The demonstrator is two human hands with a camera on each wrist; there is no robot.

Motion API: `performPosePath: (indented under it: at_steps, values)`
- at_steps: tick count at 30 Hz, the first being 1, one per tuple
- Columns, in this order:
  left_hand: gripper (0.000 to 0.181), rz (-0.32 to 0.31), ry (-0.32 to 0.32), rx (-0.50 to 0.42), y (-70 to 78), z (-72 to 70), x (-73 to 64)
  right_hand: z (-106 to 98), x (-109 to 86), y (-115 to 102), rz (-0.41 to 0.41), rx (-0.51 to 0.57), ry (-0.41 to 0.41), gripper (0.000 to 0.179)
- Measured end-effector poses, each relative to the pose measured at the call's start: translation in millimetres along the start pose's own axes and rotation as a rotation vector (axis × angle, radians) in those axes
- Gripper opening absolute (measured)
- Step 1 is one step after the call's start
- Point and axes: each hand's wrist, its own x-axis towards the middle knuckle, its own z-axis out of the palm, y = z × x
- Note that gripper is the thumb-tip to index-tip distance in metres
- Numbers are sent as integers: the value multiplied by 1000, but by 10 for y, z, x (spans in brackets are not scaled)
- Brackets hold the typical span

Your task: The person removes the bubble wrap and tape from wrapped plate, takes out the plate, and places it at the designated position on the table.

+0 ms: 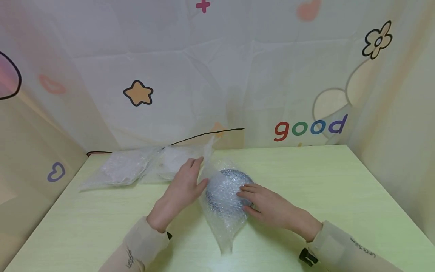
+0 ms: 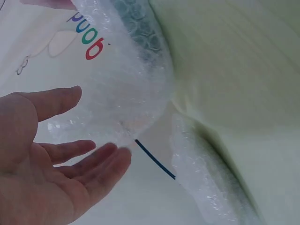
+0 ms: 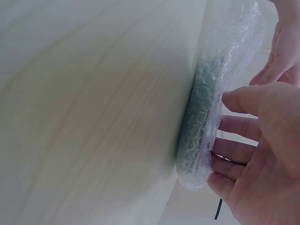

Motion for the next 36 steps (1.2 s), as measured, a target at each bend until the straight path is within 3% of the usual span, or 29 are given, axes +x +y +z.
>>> performPosePath:
  at_steps: [6,12,19,23,27,33,36]
  values:
    - [69,33,86,44,113,-32,-32,0,4,-1,-10,-11,4,40]
    - [72,62,125,71,208,-53,-63,-11,9,-6,-15,-9,6,40]
    - [70,137,178,108,296,-68,-78,-7,12,-2,-17,-11,6,40]
    - [64,216,186,120,317,-67,-72,-3,12,3,-21,-13,11,39]
    - [56,301,135,173,309,-47,-69,-5,7,3,-21,-15,12,39]
    - [51,394,-52,270,322,-19,-66,-10,8,3,-20,-12,7,40]
    - [51,423,-110,320,310,7,-61,-9,8,-1,-11,-6,2,40]
